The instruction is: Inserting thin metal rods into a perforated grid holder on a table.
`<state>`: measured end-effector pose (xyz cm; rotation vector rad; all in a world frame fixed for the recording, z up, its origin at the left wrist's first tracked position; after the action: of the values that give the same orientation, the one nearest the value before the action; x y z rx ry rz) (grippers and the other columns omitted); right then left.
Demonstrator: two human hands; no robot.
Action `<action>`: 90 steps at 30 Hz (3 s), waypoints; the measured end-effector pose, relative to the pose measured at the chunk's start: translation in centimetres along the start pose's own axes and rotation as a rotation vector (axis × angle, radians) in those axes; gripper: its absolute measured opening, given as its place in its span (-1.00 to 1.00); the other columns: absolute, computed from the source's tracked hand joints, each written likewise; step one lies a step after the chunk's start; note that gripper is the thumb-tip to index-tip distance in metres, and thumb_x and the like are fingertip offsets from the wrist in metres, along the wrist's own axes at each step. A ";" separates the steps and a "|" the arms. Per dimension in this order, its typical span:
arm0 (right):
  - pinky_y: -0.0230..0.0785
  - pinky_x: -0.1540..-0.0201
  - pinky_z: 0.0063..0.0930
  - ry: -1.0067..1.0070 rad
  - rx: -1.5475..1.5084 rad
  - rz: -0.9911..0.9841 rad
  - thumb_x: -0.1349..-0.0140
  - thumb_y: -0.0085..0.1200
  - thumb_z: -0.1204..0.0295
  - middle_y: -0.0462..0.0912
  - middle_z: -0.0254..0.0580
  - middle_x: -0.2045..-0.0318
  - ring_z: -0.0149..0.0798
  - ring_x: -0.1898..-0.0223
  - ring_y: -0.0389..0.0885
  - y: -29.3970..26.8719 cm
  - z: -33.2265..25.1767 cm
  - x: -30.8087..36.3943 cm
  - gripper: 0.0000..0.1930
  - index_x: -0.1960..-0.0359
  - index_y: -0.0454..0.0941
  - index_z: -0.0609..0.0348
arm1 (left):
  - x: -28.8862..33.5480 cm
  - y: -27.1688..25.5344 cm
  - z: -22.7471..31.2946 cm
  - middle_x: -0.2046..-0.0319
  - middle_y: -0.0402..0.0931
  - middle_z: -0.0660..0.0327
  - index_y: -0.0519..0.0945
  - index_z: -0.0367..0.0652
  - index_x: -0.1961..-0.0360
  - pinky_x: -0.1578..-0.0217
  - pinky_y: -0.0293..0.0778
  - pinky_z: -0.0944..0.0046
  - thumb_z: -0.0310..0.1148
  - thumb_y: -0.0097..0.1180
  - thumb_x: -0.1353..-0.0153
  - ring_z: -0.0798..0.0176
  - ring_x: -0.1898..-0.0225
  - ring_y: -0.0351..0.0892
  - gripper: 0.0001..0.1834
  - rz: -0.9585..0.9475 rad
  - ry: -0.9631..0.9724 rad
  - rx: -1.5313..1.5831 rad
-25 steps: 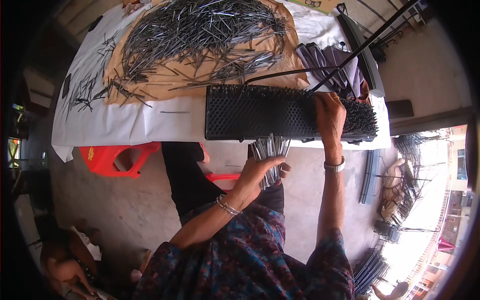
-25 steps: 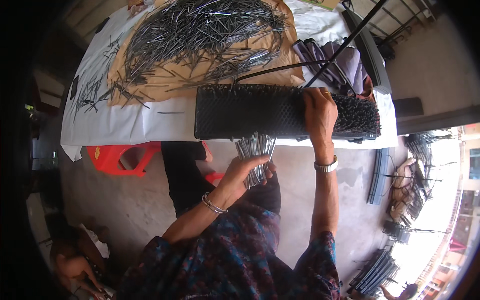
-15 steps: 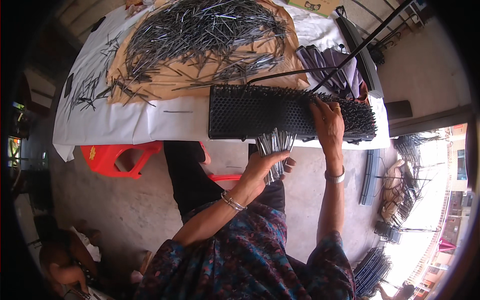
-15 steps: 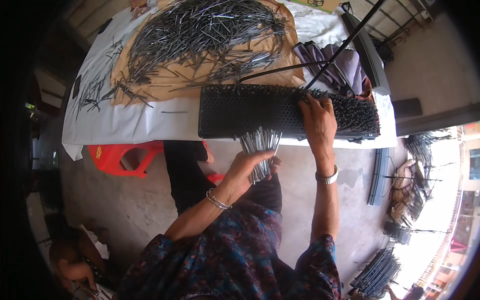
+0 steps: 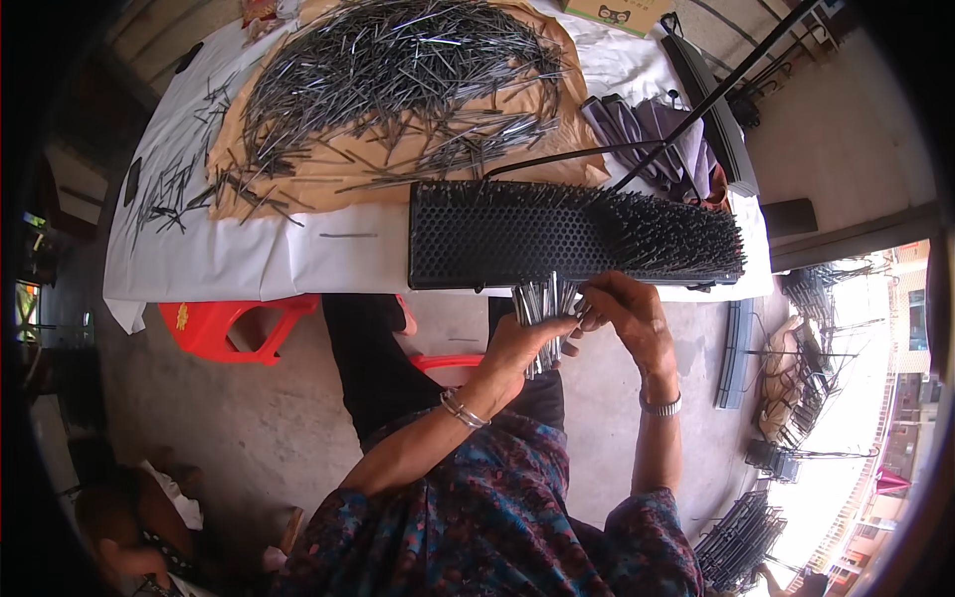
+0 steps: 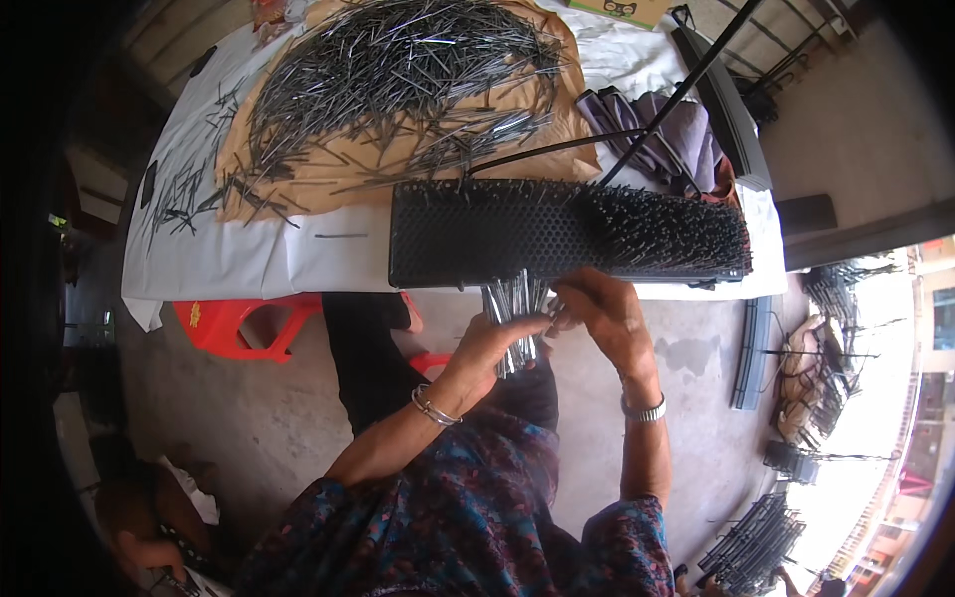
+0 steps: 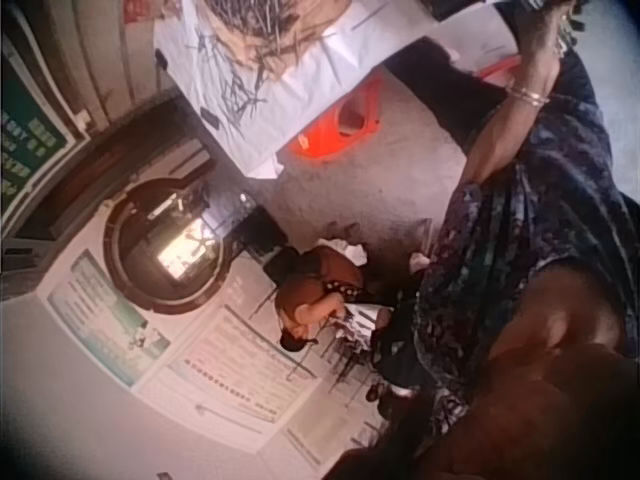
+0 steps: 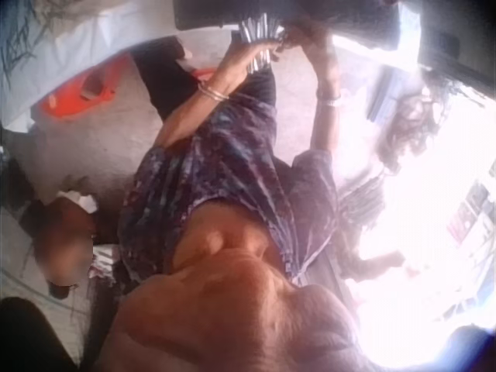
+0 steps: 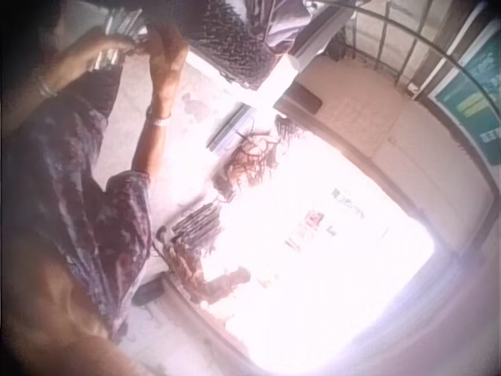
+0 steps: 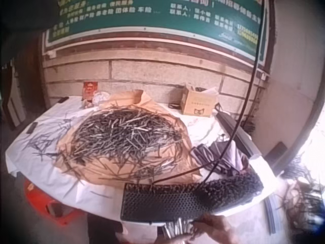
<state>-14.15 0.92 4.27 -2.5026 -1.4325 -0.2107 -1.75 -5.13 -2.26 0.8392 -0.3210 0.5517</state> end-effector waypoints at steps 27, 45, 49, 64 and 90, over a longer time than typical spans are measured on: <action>0.49 0.36 -0.58 -0.486 0.669 0.800 -0.33 0.02 0.53 0.70 -0.19 0.38 -0.34 0.34 0.74 -6.1 -2.3 -2.6 -0.88 0.19 0.59 0.26 | -0.3 0.0 -0.2 0.34 0.64 0.13 0.54 -0.20 0.13 0.47 0.52 0.36 -0.26 0.17 -0.26 0.33 0.41 0.62 -0.73 0.000 -0.092 0.121; 0.39 0.31 -0.41 -0.628 1.264 0.730 -0.19 0.19 0.42 0.57 -0.26 0.34 -0.21 0.31 0.59 -3.1 -3.7 -4.2 -0.77 0.10 0.67 0.07 | -0.4 0.1 -0.3 0.45 0.60 0.18 0.55 -0.21 0.23 0.48 0.50 0.35 -0.29 0.21 -0.23 0.29 0.45 0.63 -0.79 0.017 -0.053 0.154; 0.37 0.37 -0.50 -0.290 0.432 0.382 -0.23 0.19 0.38 0.60 -0.21 0.41 -0.37 0.45 0.53 -3.1 -2.0 -2.4 -0.69 0.04 0.61 0.27 | -0.1 0.1 0.1 0.44 0.61 0.18 0.56 -0.20 0.21 0.48 0.50 0.35 -0.30 0.21 -0.22 0.27 0.43 0.65 -0.78 0.034 -0.048 0.126; 0.43 0.35 -0.57 0.002 0.032 0.037 -0.26 0.05 0.59 0.62 -0.21 0.44 -0.43 0.44 0.59 -0.6 0.2 0.0 -0.89 0.22 0.52 0.39 | 0.0 0.2 -0.2 0.29 0.67 0.11 0.58 -0.21 0.12 0.46 0.54 0.31 -0.30 0.20 -0.23 0.19 0.34 0.71 -0.73 -0.003 -0.109 0.069; 0.41 0.40 -0.67 -0.499 0.520 0.663 -0.31 0.04 0.49 0.71 -0.22 0.48 -0.44 0.37 0.72 -5.0 -3.3 -5.1 -0.90 0.23 0.56 0.25 | -1.4 0.0 -0.4 0.36 0.65 0.12 0.53 -0.20 0.08 0.52 0.49 0.38 -0.32 0.16 -0.27 0.34 0.47 0.61 -0.75 0.009 -0.066 0.173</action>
<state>-21.08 -1.83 6.86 -2.4781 -0.5734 0.8378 -2.90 -5.31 -3.14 1.0248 -0.3412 0.5664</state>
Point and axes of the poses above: each hand's wrist, its own x-axis away from the middle knuckle, its own y-axis out of the palm, z = x × y, the point moved 7 cm from there along -x, towards the middle knuckle
